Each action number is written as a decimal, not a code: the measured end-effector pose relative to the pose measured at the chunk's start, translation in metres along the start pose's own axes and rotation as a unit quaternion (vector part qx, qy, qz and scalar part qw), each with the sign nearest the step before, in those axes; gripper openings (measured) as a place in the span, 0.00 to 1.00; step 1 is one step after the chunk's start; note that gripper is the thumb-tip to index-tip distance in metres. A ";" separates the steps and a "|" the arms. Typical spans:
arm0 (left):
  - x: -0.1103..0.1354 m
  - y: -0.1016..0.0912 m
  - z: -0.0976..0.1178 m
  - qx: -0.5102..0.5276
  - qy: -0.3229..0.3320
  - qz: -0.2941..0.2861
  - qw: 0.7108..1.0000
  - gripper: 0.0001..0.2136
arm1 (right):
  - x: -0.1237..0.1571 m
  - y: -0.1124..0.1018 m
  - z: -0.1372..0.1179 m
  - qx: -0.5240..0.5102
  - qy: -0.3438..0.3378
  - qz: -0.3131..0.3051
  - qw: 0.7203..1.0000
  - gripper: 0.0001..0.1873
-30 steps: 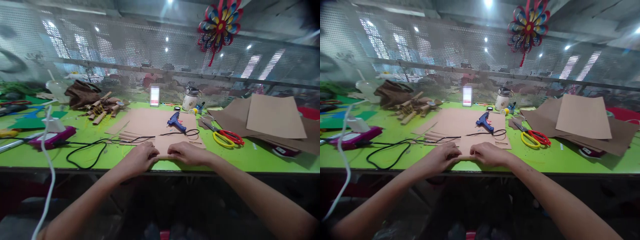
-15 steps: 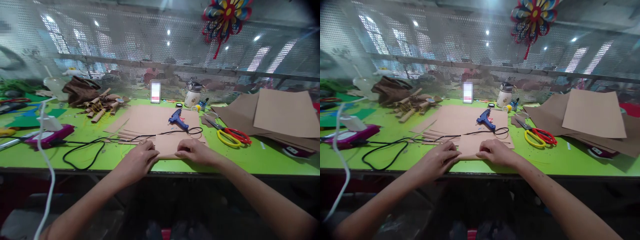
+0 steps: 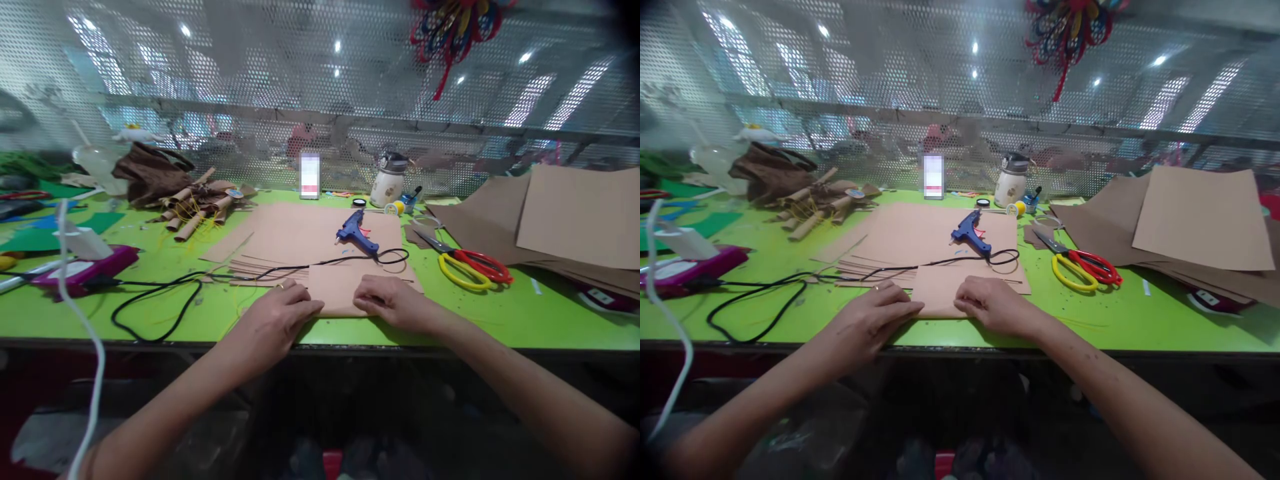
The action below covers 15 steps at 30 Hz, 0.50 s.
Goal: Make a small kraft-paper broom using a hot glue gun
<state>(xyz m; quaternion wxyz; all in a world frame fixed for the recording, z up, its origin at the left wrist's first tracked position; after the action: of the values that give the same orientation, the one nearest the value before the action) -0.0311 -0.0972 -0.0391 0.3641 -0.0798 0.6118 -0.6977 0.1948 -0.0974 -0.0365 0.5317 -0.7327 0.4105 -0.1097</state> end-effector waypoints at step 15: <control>-0.005 -0.003 0.000 -0.013 -0.063 -0.027 0.998 0.14 | 0.032 -0.005 -0.002 0.051 -0.056 0.059 0.995 0.11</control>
<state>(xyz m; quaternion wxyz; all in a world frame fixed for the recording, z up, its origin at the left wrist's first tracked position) -0.0284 -0.0943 -0.0347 0.3819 -0.1449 0.5944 -0.6927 0.2161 -0.1217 -0.0403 0.5963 -0.6840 0.4163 -0.0577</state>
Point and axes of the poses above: each hand's wrist, its own x-axis away from the middle knuckle, its own y-axis out of the palm, z = x × y, the point moved 3 cm from there along -x, towards the middle knuckle, and after that the axes turned 5 degrees about -y, right-handed, at the moved point
